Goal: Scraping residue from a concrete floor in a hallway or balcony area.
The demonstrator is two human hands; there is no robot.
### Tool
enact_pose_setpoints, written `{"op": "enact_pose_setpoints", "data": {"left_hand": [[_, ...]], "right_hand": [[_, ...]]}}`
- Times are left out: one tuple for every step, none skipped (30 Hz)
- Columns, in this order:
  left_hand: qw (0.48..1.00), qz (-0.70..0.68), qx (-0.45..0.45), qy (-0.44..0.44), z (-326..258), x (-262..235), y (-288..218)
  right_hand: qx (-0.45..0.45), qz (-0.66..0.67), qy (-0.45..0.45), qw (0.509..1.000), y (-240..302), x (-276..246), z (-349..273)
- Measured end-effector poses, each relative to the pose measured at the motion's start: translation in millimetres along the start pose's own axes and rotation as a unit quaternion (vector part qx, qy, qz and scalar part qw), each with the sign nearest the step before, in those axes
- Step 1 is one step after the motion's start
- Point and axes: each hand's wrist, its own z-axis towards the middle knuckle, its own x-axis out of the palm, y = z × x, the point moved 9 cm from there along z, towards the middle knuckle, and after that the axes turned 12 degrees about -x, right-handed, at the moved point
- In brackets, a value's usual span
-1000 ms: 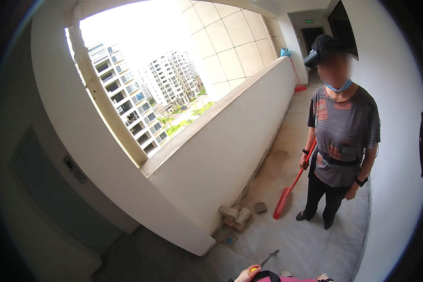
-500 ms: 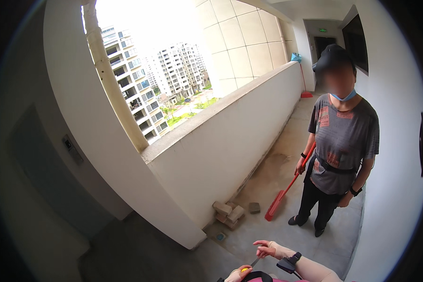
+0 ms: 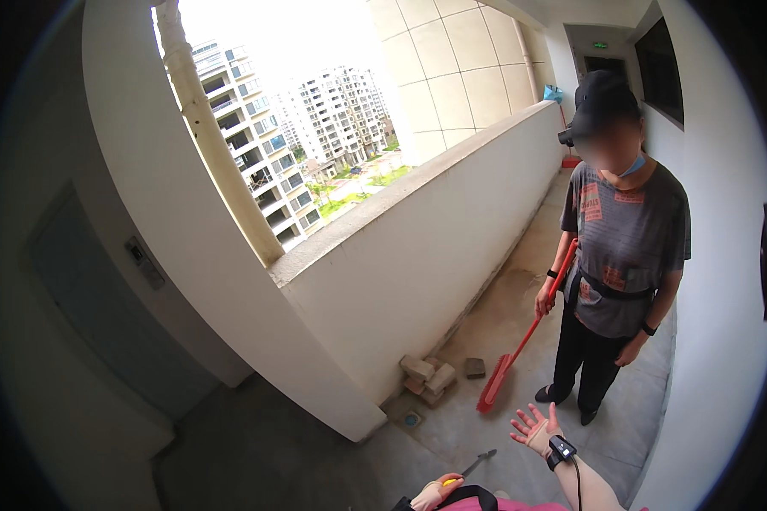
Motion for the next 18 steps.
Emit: {"op": "enact_pose_setpoints", "data": {"left_hand": [[1.0, 0.0, 0.001, 0.001, 3, -2, 0], [1.0, -0.008, 0.004, 0.018, 3, 1, 1], [0.999, -0.015, 0.007, 0.038, 4, 3, 1], [0.999, -0.014, 0.007, 0.04, 3, 4, -2], [1.0, 0.005, 0.005, 0.03, 3, 2, -7], [1.0, 0.021, 0.001, 0.009, -4, -3, -7], [1.0, 0.02, 0.003, 0.013, -5, -5, -10], [1.0, 0.01, 0.015, 0.018, -9, -11, -14], [1.0, 0.017, 0.017, 0.02, -1, -12, -8], [0.999, 0.022, 0.017, 0.024, 3, -13, -7], [0.999, 0.018, 0.011, 0.025, 7, -14, -4], [1.0, 0.014, 0.005, 0.027, 10, -16, 0], [0.999, 0.016, 0.004, 0.029, 11, -17, 5], [0.999, 0.009, 0.026, 0.033, 12, -19, 6], [0.998, 0.003, 0.048, 0.036, 13, -20, 6], [0.998, 0.004, 0.047, 0.041, 14, -18, 4], [0.999, -0.004, 0.022, 0.035, 13, -20, 3], [0.999, -0.013, -0.004, 0.03, 13, -21, 4]], "right_hand": [[0.002, -0.007, -0.027, 1.0, -3, -27, -5], [0.005, -0.014, -0.055, 0.998, -9, -62, -11], [0.013, -0.067, -0.076, 0.995, -16, -108, -16], [0.023, -0.121, -0.095, 0.988, -23, -156, -23], [0.049, -0.181, -0.166, 0.968, -31, -205, -37], [0.084, -0.243, -0.227, 0.939, -43, -257, -54], [0.116, -0.271, -0.222, 0.929, -50, -364, -56], [0.152, -0.305, -0.213, 0.916, -53, -457, -57], [0.205, -0.441, -0.3, 0.821, -51, -466, -102], [0.237, -0.504, -0.332, 0.762, -42, -469, -131], [0.253, -0.53, -0.34, 0.735, -38, -463, -145], [0.259, -0.546, -0.34, 0.72, -35, -458, -151], [0.261, -0.561, -0.334, 0.711, -34, -455, -151], [0.26, -0.572, -0.327, 0.706, -35, -451, -146], [0.256, -0.578, -0.32, 0.705, -39, -447, -139], [0.247, -0.58, -0.313, 0.71, -40, -441, -134], [0.239, -0.58, -0.307, 0.716, -43, -437, -129], [0.226, -0.578, -0.301, 0.724, -44, -432, -120]]}}
